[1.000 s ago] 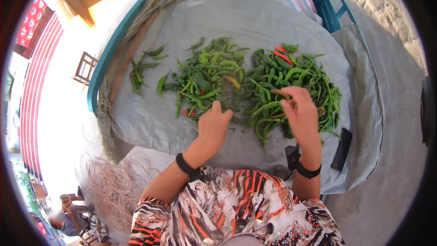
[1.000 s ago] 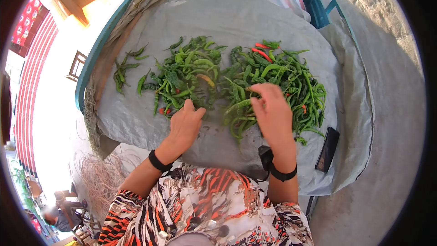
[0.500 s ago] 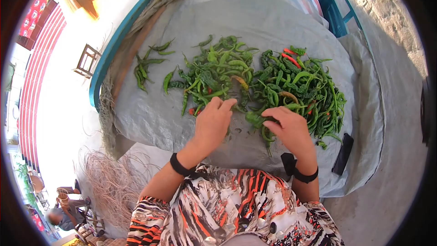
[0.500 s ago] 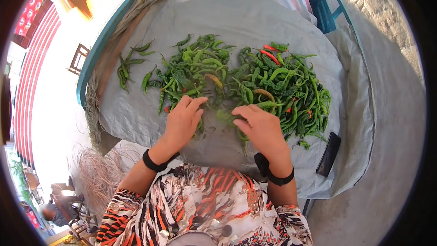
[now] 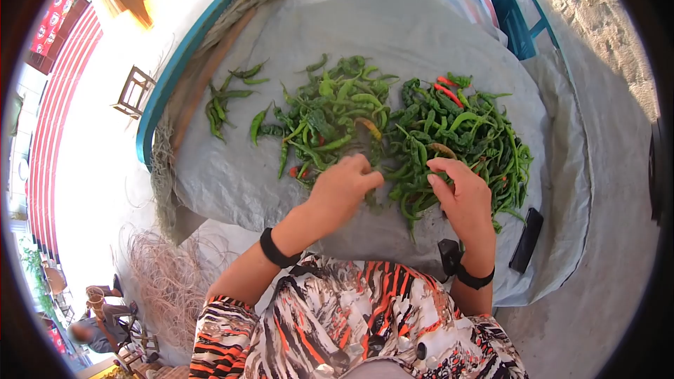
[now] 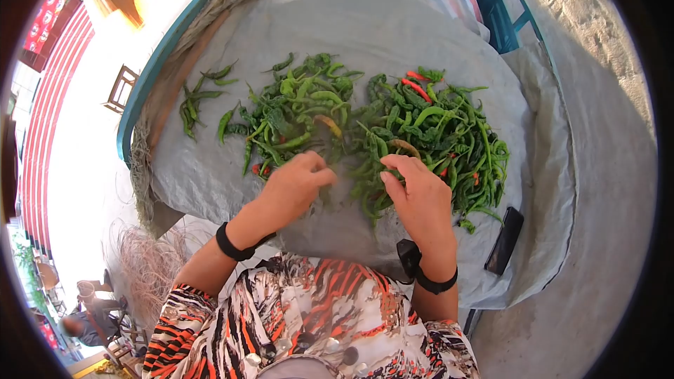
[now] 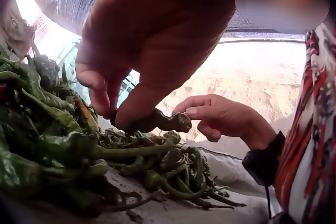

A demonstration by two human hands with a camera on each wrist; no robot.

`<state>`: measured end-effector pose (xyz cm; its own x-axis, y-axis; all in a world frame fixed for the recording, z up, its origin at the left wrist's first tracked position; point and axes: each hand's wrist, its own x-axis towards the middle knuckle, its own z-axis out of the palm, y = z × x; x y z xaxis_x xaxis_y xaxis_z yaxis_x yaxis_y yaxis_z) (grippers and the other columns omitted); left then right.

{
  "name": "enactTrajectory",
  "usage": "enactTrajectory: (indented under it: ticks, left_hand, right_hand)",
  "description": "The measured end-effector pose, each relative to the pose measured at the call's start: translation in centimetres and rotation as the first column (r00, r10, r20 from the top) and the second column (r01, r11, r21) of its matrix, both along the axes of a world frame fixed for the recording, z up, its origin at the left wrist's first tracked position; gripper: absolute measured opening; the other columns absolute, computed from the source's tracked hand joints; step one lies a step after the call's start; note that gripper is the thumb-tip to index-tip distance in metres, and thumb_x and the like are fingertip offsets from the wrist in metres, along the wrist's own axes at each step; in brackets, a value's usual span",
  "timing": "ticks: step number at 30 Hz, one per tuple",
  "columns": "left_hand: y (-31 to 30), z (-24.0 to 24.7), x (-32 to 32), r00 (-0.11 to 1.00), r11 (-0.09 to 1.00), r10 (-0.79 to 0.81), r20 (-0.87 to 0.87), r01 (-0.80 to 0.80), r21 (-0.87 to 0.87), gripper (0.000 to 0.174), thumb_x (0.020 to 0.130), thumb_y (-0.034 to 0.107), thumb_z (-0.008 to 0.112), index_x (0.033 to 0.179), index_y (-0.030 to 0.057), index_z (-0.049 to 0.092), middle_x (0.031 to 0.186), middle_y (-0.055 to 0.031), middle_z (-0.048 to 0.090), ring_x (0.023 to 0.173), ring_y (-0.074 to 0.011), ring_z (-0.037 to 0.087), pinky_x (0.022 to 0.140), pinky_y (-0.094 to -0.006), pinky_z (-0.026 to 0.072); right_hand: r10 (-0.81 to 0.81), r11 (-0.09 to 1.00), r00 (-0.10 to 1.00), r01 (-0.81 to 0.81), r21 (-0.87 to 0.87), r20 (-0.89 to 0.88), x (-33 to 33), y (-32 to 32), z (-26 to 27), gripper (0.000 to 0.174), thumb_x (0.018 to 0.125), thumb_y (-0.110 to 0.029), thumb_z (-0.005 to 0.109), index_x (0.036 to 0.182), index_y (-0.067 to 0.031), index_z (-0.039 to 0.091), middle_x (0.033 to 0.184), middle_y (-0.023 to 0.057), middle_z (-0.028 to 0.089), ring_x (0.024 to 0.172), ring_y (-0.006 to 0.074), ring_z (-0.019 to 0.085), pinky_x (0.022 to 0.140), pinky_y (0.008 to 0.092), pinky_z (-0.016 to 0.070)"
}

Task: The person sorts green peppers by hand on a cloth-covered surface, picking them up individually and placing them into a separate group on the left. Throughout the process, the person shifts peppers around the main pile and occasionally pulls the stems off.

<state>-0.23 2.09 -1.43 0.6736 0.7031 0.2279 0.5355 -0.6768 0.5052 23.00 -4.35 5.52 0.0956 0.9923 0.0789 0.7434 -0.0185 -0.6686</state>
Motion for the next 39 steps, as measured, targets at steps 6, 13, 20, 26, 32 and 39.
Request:
enactTrajectory:
  ticks: [6,13,20,26,32,39]
  left_hand:
    - [2.4,-0.5,1.1,0.999,0.993,0.012,-0.043,-0.007,0.120,0.040,0.075,-0.006,0.061,0.111,0.0094,0.062,0.132,-0.0109,0.054,0.094,-0.0320,0.061,0.079,-0.0415,0.0525]
    - [6.2,-1.2,3.6,0.949,0.986,-0.021,-0.315,0.072,0.151,0.037,0.074,-0.005,0.063,0.109,0.0054,0.060,0.147,-0.0093,0.046,0.090,-0.0283,0.062,0.071,-0.0399,0.0541]
    - [6.5,-1.9,4.0,0.978,0.982,-0.075,-0.192,0.106,0.157,0.036,0.077,-0.001,0.063,0.112,0.0070,0.057,0.132,-0.0114,0.055,0.097,-0.0309,0.061,0.073,-0.0409,0.0547]
    - [2.2,1.1,2.9,0.984,0.995,0.095,0.150,-0.100,0.024,0.030,0.083,0.003,0.062,0.112,0.0066,0.058,0.110,-0.0132,0.064,0.095,-0.0337,0.065,0.072,-0.0420,0.0535]
    - [0.6,2.1,2.1,0.962,0.945,0.261,0.081,-0.238,-0.223,0.024,0.085,0.015,0.069,0.106,0.0064,0.061,0.090,-0.0136,0.068,0.081,-0.0335,0.067,0.067,-0.0413,0.0525]
    - [-0.3,0.3,1.7,0.985,0.942,0.170,-0.030,-0.171,-0.288,0.022,0.084,0.020,0.071,0.102,0.0118,0.062,0.092,-0.0104,0.065,0.082,-0.0327,0.067,0.069,-0.0426,0.0530]
  right_hand:
    - [0.081,0.997,0.996,-0.081,-0.013,0.044,-0.5,0.5,-0.5,0.021,0.091,-0.015,0.066,0.112,-0.0107,0.067,0.105,0.0070,0.069,0.080,0.0263,0.068,0.071,0.0346,0.0530]
    - [0.194,0.981,0.980,-0.194,0.001,0.052,-1.1,0.6,-1.8,0.021,0.091,-0.016,0.066,0.111,-0.0111,0.066,0.103,0.0077,0.068,0.079,0.0276,0.068,0.070,0.0364,0.0530]
    - [0.190,0.981,0.980,-0.187,-0.052,0.061,-0.7,0.3,-2.2,0.020,0.090,-0.013,0.066,0.110,-0.0110,0.066,0.100,0.0086,0.067,0.078,0.0292,0.067,0.070,0.0370,0.0530]
    - [0.020,1.000,0.983,-0.023,-0.018,-0.184,-1.6,1.0,-1.9,0.047,0.084,-0.016,0.073,0.129,-0.0118,0.059,0.109,0.0074,0.069,0.074,0.0194,0.067,0.068,0.0328,0.0531]
    - [0.177,0.980,0.962,-0.192,-0.055,-0.207,-3.2,1.2,-1.4,0.052,0.084,-0.012,0.074,0.133,-0.0113,0.057,0.113,0.0085,0.068,0.072,0.0179,0.065,0.068,0.0298,0.0533]
    - [0.121,0.984,0.974,-0.093,0.149,-0.190,-1.5,2.0,-2.1,0.030,0.092,-0.004,0.064,0.121,-0.0083,0.065,0.109,0.0102,0.068,0.075,0.0219,0.065,0.069,0.0297,0.0527]
